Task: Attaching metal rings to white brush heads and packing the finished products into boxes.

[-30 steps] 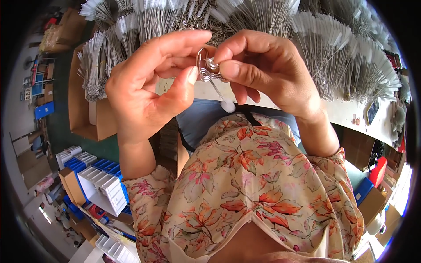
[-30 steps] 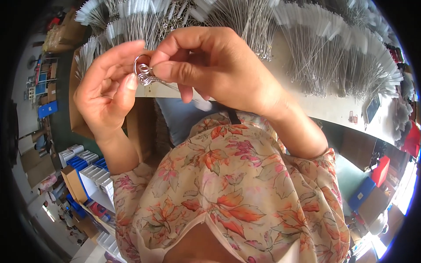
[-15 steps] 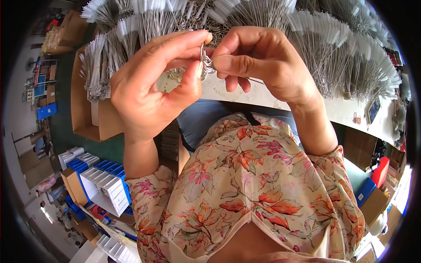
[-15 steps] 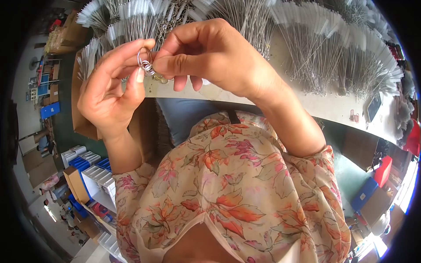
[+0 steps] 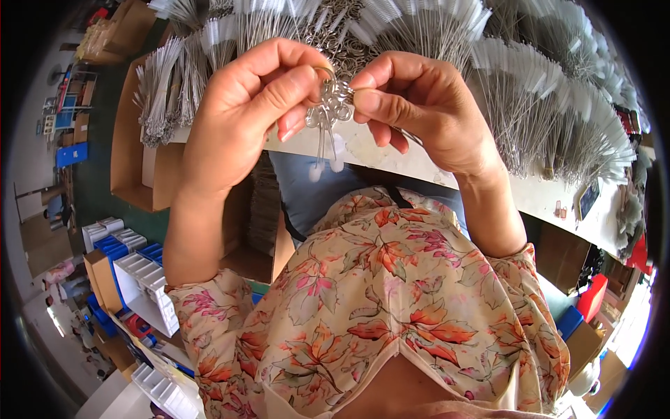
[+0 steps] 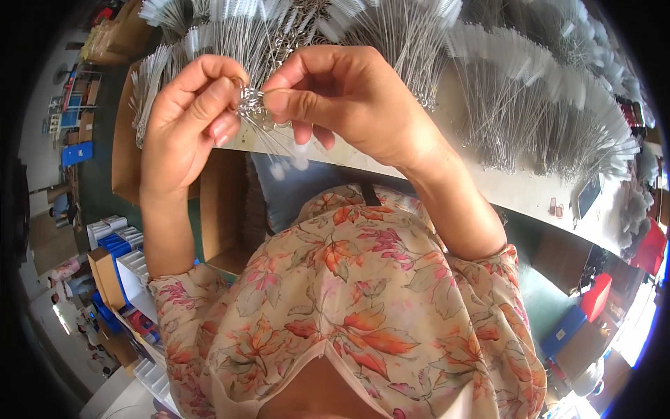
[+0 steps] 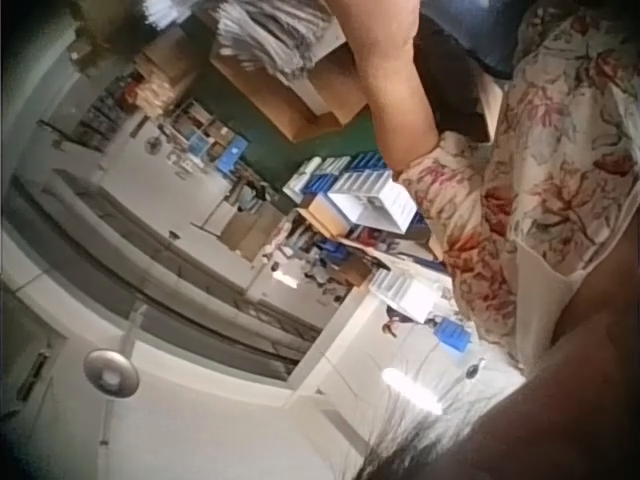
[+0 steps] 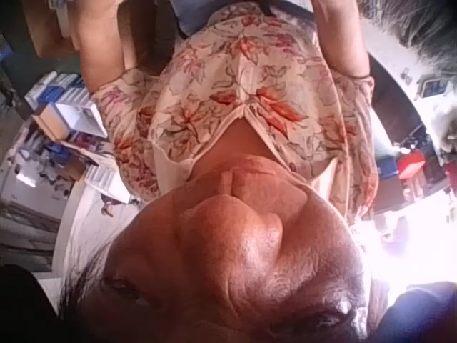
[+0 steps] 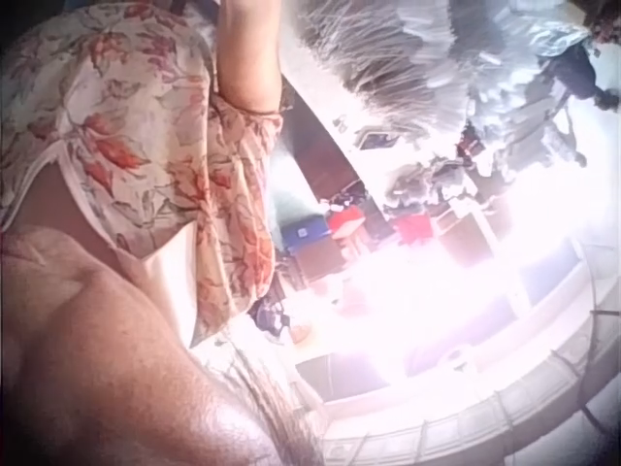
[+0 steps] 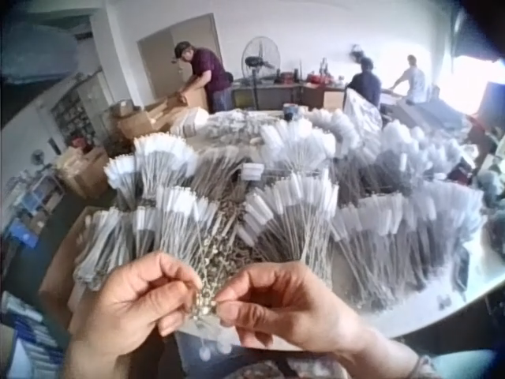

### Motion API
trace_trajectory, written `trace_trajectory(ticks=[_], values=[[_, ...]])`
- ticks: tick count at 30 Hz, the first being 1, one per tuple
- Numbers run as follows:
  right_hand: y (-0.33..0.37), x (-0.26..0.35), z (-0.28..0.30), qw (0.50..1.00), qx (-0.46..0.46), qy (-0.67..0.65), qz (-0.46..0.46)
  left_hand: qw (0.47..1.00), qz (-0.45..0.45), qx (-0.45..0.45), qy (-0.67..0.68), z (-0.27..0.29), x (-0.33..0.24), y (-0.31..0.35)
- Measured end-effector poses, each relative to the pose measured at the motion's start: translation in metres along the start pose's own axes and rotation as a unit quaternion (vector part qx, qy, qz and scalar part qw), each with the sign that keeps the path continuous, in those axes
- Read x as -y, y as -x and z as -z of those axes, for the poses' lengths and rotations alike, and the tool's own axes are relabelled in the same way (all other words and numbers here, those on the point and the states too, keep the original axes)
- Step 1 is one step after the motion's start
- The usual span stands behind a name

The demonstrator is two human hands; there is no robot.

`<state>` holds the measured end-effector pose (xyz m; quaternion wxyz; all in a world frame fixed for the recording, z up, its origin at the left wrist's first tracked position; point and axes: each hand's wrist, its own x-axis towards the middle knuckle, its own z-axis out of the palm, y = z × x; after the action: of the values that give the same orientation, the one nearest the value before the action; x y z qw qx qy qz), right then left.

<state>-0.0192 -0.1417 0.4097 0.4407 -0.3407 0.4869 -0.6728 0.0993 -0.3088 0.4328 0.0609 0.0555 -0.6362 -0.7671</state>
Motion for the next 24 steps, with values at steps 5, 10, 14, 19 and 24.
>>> trace_trajectory(ticks=[5, 10, 14, 19, 24], values=[[-0.008, -0.002, -0.011, 1.0, 0.014, 0.014, -0.002, 0.803, -0.252, -0.004, -0.54, 0.008, -0.009, 0.012], [-0.015, -0.011, -0.028, 0.999, 0.04, 0.014, 0.012, 0.986, -0.001, -0.049, -0.161, 0.007, -0.017, 0.04], [-0.019, -0.013, -0.048, 0.998, 0.057, -0.015, 0.029, 0.943, -0.112, -0.105, -0.296, 0.011, -0.017, 0.053], [-0.037, -0.052, -0.084, 0.989, 0.046, -0.014, 0.143, 0.957, -0.203, -0.164, 0.126, 0.017, 0.015, 0.064], [-0.065, -0.075, -0.105, 0.959, 0.01, 0.132, 0.25, 0.946, -0.233, -0.206, 0.089, 0.046, 0.023, 0.085]])
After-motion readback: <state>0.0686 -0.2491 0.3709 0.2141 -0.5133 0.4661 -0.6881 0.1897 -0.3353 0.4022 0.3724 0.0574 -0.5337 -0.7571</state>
